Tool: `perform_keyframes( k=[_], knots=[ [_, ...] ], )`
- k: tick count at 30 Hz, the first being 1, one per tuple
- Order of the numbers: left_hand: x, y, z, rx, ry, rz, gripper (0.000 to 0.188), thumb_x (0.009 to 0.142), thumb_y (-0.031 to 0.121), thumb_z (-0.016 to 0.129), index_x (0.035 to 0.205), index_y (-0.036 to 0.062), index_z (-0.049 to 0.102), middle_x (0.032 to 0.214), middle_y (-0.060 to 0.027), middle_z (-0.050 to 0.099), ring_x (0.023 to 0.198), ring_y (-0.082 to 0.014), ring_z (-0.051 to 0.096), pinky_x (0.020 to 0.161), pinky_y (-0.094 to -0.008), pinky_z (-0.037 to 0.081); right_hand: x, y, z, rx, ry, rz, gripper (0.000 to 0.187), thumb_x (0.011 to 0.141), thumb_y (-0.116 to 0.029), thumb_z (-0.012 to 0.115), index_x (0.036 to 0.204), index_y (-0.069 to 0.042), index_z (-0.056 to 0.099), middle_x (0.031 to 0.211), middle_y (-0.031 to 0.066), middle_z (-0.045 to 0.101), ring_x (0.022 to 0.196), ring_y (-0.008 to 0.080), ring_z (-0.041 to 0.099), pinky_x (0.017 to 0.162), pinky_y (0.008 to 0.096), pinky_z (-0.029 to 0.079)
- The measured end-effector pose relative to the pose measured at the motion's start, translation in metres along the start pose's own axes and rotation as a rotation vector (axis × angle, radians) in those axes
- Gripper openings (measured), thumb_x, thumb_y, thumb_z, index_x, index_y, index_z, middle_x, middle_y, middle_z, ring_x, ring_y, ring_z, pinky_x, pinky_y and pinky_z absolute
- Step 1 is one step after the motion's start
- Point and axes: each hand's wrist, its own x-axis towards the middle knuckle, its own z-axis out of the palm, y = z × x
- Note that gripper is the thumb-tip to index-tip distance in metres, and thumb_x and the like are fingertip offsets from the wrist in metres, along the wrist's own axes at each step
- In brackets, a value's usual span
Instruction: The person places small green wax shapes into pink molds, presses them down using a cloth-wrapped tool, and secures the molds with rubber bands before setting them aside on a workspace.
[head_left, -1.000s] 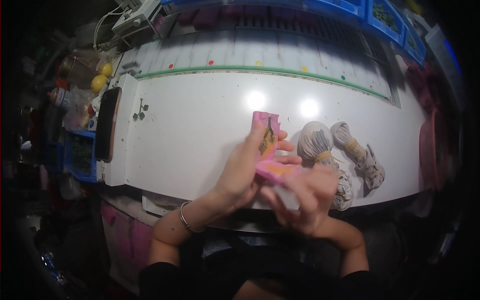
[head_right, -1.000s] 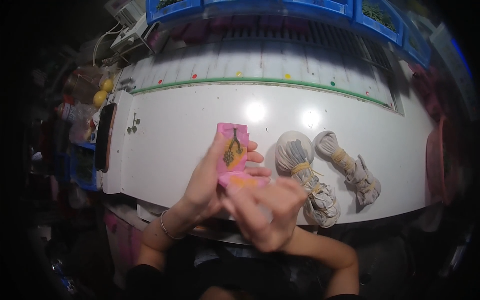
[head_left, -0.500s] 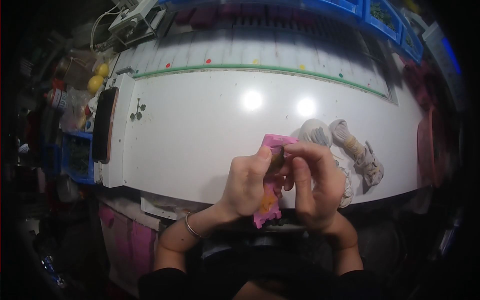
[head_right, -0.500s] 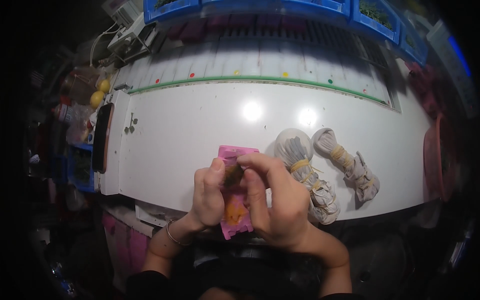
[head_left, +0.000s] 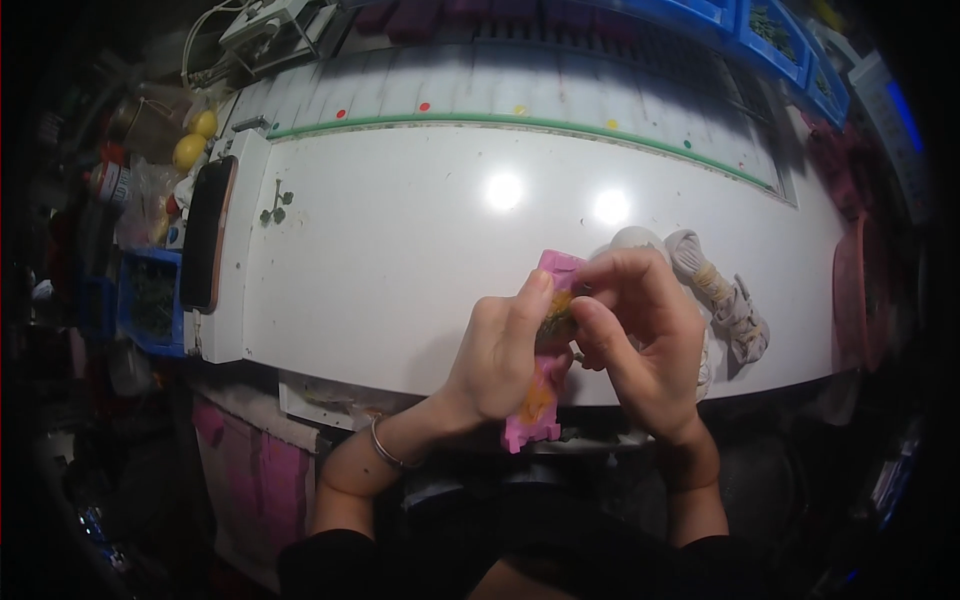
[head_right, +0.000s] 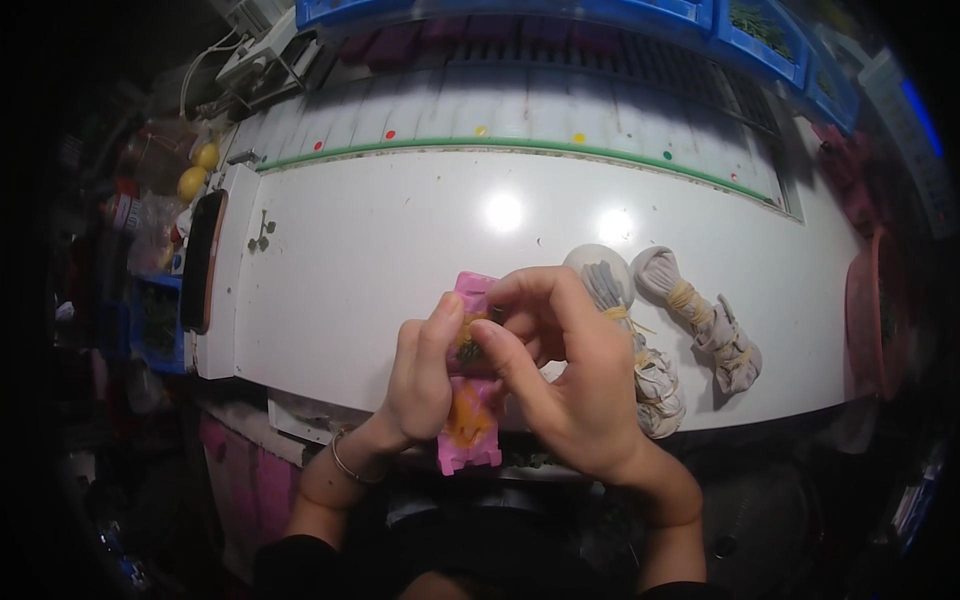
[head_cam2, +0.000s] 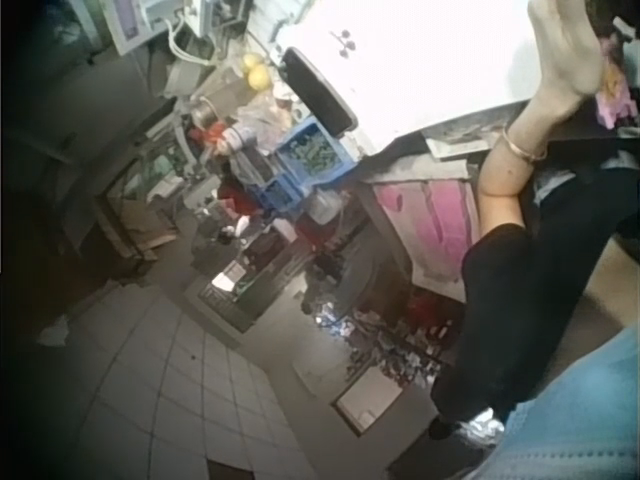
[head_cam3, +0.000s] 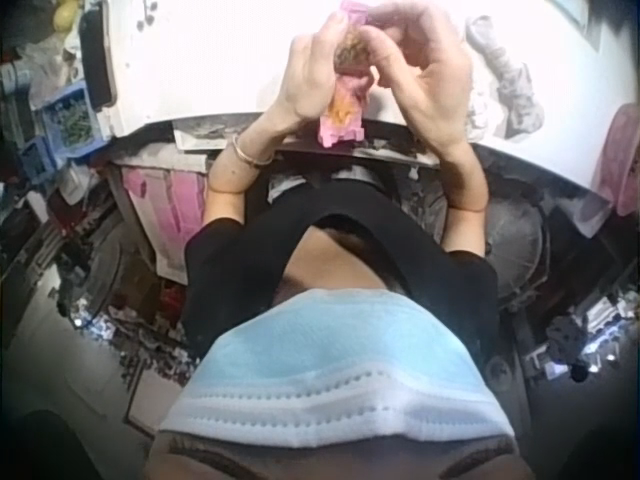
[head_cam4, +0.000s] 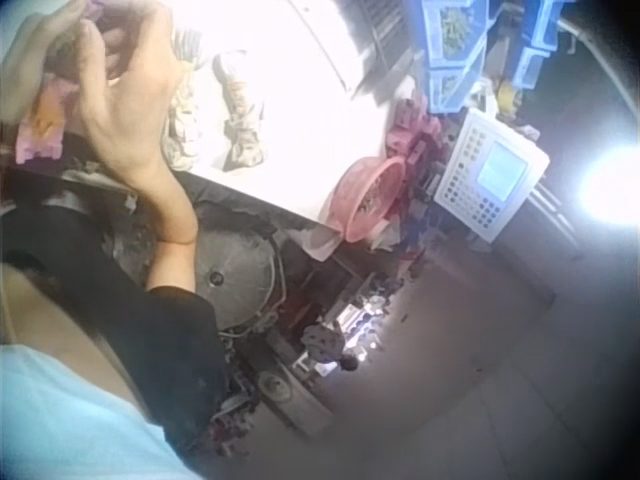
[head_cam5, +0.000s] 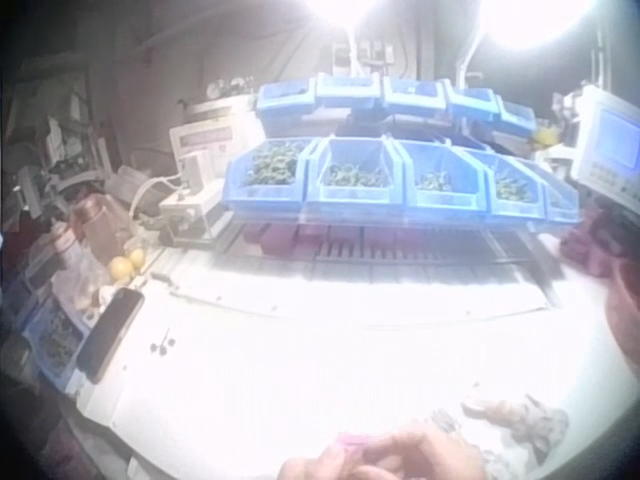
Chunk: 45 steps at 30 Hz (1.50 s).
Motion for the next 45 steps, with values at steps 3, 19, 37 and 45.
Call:
perform_keyframes(
  k=[3,19,37,45],
  knots=[
    [0.000,0.004,-0.002,0.014,-0.018,-0.116,0.061,0.098,0.039,0.019,0.084,-0.0059,0.058,0.063,-0.0117,0.059,0.052,-0.0155,0.057,0.050,-0.0261,0.047,0.005,-0.005,-0.002,-0.042,-0.060,0.179,0.013,0.087,0.000,0.059,0.098,0.003,0.052,0.072,0.0030,0.059,0.059,0.0052,0.056,0.052,0.0168,0.044],
    [0.003,-0.006,-0.013,-0.486,-0.162,-0.372,0.061,0.097,0.044,0.017,0.096,-0.0045,0.054,0.067,-0.0136,0.058,0.045,-0.0185,0.052,0.043,-0.0287,0.047,0.012,-0.016,-0.009,0.052,-0.176,0.305,0.009,0.089,-0.003,0.057,0.086,0.004,0.055,0.067,0.0056,0.058,0.054,0.0067,0.052,0.050,0.0196,0.045],
    [-0.025,-0.004,-0.009,-0.004,0.051,0.195,0.025,0.078,0.002,0.070,0.102,-0.0039,0.065,0.096,-0.0081,0.058,0.085,-0.0119,0.057,0.074,-0.0232,0.047,-0.023,0.009,-0.001,-0.408,0.079,-0.383,0.029,0.072,0.012,0.069,0.099,0.002,0.061,0.086,0.0129,0.060,0.067,0.0143,0.059,0.056,0.0218,0.048],
    [-0.022,-0.003,-0.002,0.047,0.153,0.295,0.015,0.081,-0.003,0.063,0.095,-0.0047,0.065,0.091,-0.0093,0.059,0.082,-0.0134,0.059,0.074,-0.0244,0.048,-0.023,0.008,0.002,-0.710,0.064,-0.550,0.032,0.072,0.004,0.074,0.100,-0.001,0.061,0.078,0.0103,0.060,0.059,0.0183,0.058,0.049,0.0246,0.047]
  ],
)
